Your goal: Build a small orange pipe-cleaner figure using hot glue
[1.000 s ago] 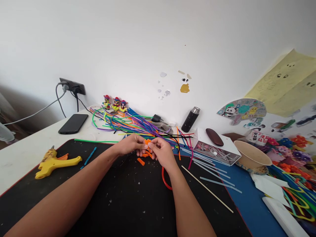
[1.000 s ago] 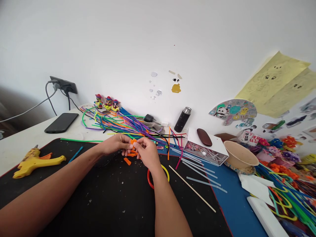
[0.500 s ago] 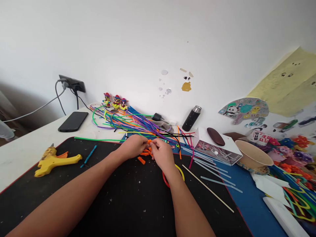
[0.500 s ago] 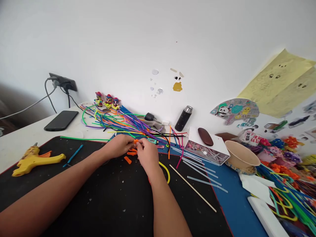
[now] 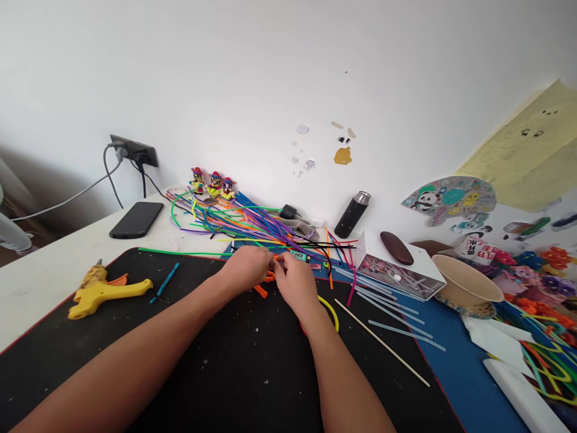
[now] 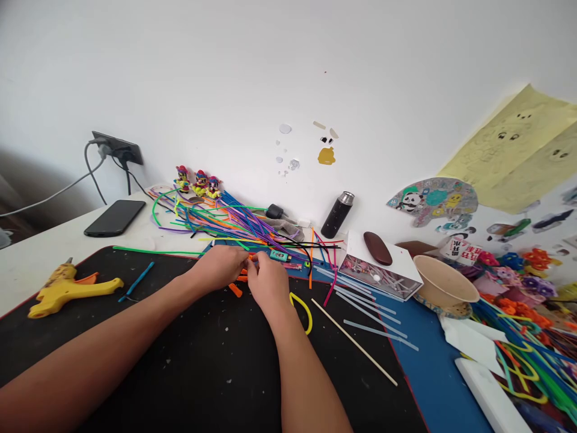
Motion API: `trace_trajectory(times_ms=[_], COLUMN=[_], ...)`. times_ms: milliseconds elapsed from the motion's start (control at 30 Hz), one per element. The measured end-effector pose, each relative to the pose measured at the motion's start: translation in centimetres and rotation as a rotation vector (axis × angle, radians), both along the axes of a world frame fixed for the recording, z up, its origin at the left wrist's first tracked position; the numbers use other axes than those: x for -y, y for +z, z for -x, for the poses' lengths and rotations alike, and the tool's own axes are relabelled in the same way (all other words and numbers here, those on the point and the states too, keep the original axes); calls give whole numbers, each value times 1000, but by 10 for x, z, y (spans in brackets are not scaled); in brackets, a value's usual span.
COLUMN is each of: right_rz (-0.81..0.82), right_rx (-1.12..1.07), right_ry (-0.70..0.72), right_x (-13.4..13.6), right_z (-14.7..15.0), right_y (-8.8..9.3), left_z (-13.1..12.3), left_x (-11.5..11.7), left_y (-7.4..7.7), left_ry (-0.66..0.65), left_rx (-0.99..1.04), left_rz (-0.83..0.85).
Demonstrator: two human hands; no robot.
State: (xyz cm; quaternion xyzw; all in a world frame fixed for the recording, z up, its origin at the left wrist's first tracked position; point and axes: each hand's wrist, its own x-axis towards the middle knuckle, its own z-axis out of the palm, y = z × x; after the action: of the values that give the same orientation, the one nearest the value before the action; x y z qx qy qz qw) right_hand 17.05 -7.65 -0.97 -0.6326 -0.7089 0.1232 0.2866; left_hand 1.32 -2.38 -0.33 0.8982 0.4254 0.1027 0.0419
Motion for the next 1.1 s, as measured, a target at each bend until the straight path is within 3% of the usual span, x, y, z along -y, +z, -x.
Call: trace_trajectory(times_ms=[367, 633, 733, 900, 1100], right_rz=[-17, -91, -51, 26, 65], right_rx=[-37, -217, -387, -752, -963], right_ry=[-10, -50, -84, -47, 31], right_x=[0, -3, -2, -1, -3], right_z=[1, 0, 1, 3, 4], right_y=[1, -5, -2, 6, 5], left_z=[1, 2, 2, 3, 9], left_x=[-1, -3, -5, -9, -9], left_y=[1, -4, -7, -9, -5], left_ry=[7, -10, -18, -90, -146], left_rx=[11, 304, 527, 837, 1078], left_rz=[8, 76, 252, 777, 1192])
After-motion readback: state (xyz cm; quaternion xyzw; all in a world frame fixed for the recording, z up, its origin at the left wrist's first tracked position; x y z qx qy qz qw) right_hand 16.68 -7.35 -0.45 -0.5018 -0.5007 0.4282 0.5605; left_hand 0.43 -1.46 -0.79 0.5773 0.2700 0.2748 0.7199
